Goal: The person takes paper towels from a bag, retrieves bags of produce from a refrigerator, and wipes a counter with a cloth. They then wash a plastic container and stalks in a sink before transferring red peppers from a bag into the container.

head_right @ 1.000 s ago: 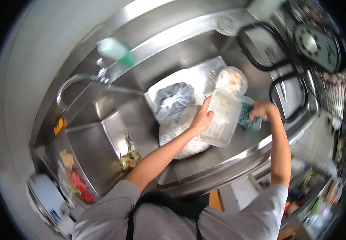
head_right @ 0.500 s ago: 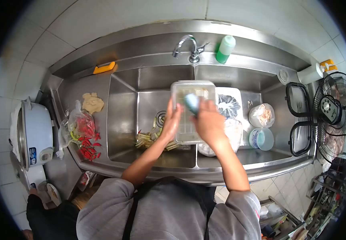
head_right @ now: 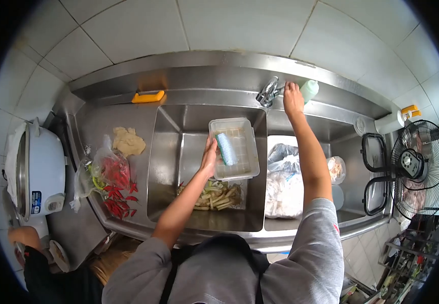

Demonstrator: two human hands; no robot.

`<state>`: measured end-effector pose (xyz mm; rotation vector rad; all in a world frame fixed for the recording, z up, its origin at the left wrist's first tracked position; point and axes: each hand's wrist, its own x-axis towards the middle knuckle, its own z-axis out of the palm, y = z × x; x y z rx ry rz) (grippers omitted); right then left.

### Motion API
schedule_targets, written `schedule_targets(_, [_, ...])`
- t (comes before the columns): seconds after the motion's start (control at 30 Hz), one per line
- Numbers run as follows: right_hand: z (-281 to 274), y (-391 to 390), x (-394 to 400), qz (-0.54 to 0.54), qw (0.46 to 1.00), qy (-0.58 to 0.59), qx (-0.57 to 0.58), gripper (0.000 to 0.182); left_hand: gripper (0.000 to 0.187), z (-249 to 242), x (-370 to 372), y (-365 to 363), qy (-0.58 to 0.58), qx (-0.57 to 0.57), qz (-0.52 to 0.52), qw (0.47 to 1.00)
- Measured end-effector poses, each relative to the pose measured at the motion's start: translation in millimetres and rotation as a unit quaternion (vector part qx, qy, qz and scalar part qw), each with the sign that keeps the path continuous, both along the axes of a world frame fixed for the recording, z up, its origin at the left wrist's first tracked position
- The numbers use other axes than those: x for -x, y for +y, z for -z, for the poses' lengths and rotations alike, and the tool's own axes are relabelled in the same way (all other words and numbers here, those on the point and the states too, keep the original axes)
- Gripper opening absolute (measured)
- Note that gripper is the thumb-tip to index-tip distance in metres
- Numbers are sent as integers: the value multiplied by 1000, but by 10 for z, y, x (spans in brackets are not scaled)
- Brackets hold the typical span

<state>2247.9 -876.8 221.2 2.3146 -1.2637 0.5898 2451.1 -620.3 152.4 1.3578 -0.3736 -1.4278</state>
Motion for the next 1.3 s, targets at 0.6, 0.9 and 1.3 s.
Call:
schedule_targets(0.6, [-180, -144, 82, -81, 967, 229, -83, 13, 61, -31, -76, -104, -85, -32, 33, 995])
schedule_targets(0.9, [-132, -34, 62, -50, 963, 250, -86, 12, 57, -116, -120, -48, -94, -45, 28, 994])
schedule_targets(1.3, [-142, -242, 46, -61, 979, 192, -35, 11, 51, -4, -56, -103, -112, -13, 2, 994])
